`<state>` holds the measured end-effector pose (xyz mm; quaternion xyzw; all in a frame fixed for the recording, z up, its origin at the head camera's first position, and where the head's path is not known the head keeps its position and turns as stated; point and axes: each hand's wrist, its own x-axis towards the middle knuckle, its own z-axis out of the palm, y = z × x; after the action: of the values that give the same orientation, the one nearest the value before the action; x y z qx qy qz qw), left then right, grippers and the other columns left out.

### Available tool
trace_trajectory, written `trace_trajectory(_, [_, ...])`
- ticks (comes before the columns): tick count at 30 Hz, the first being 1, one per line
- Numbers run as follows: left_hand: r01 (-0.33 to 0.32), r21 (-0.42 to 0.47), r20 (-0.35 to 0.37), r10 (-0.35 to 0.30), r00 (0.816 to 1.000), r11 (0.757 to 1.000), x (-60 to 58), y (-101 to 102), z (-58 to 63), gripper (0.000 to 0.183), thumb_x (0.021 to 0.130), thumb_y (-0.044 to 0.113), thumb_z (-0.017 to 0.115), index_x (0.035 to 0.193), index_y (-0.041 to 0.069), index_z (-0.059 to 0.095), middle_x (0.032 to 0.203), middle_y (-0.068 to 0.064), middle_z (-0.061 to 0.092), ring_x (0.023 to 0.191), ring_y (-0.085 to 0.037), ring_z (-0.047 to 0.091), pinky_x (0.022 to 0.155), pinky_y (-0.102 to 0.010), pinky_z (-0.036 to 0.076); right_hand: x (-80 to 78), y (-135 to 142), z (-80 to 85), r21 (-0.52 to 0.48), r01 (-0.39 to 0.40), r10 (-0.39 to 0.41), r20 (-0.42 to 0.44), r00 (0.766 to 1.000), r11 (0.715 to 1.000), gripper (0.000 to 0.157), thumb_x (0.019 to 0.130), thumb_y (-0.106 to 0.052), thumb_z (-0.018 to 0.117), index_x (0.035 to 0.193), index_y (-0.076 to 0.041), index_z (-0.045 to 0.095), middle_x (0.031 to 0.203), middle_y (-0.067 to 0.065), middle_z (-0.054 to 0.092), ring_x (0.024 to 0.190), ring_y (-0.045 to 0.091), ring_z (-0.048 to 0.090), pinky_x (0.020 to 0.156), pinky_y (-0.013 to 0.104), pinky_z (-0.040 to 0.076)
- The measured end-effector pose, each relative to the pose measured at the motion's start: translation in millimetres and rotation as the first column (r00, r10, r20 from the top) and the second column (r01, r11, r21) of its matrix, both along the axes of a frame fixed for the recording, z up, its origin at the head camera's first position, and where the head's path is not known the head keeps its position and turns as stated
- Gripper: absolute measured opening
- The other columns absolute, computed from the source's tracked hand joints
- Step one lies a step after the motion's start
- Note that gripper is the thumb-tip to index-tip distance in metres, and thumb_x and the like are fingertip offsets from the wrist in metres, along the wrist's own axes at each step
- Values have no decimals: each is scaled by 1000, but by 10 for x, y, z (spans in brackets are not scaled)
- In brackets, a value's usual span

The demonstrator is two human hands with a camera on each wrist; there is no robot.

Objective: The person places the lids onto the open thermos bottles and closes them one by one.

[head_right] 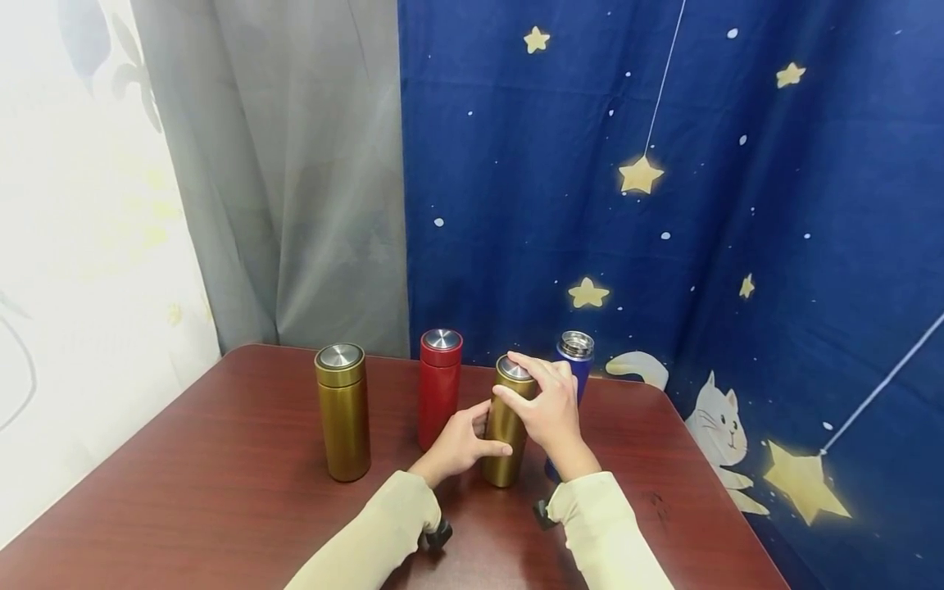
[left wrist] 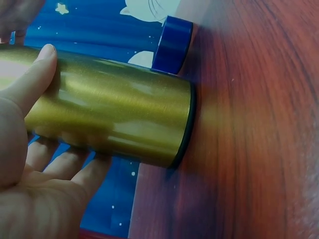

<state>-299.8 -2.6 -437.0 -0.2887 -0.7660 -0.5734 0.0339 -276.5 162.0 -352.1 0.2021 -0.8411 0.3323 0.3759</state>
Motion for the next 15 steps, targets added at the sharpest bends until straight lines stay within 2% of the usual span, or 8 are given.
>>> trace_trajectory(3, [-22, -9, -10, 21, 1000, 1000, 27, 16, 7, 76, 77, 23, 84, 142, 7, 49, 120, -5, 67, 104, -15, 66, 87, -28, 52, 11, -24, -8, -16, 10, -11, -29, 1000, 1000, 54, 70, -32, 88, 119, -21, 71, 116, 6, 69, 91, 24, 46, 80, 44, 34])
trace_trajectory(7, [-92, -16, -56, 91, 994, 996, 61, 59, 19, 75, 75, 24, 86, 140, 9, 51, 116, -3, 68, 99, -13, 67, 85, -27, 53, -6, -72, -20, -41, 46, -50, -90, 995, 998, 52, 68, -30, 89, 116, -18, 72, 112, 6, 70, 87, 24, 45, 79, 44, 32])
trace_trajectory(12, [-206, -15, -104, 203, 974, 978, 114, 138, 1, 74, 72, 20, 87, 138, 12, 53, 115, -2, 68, 94, -13, 66, 84, -29, 53, -27, -131, -42, -55, 98, -106, -166, 980, 994, 51, 67, -31, 89, 113, -16, 74, 107, 7, 72, 84, 27, 45, 76, 44, 31])
trace_trajectory(15, [-251, -2, -115, 249, 962, 968, 147, 178, -25, 75, 71, 18, 88, 137, 12, 54, 115, -2, 68, 94, -14, 66, 84, -29, 53, -25, -153, -67, -62, 123, -133, -191, 973, 990, 50, 67, -33, 88, 112, -16, 74, 105, 7, 72, 83, 27, 45, 74, 44, 31])
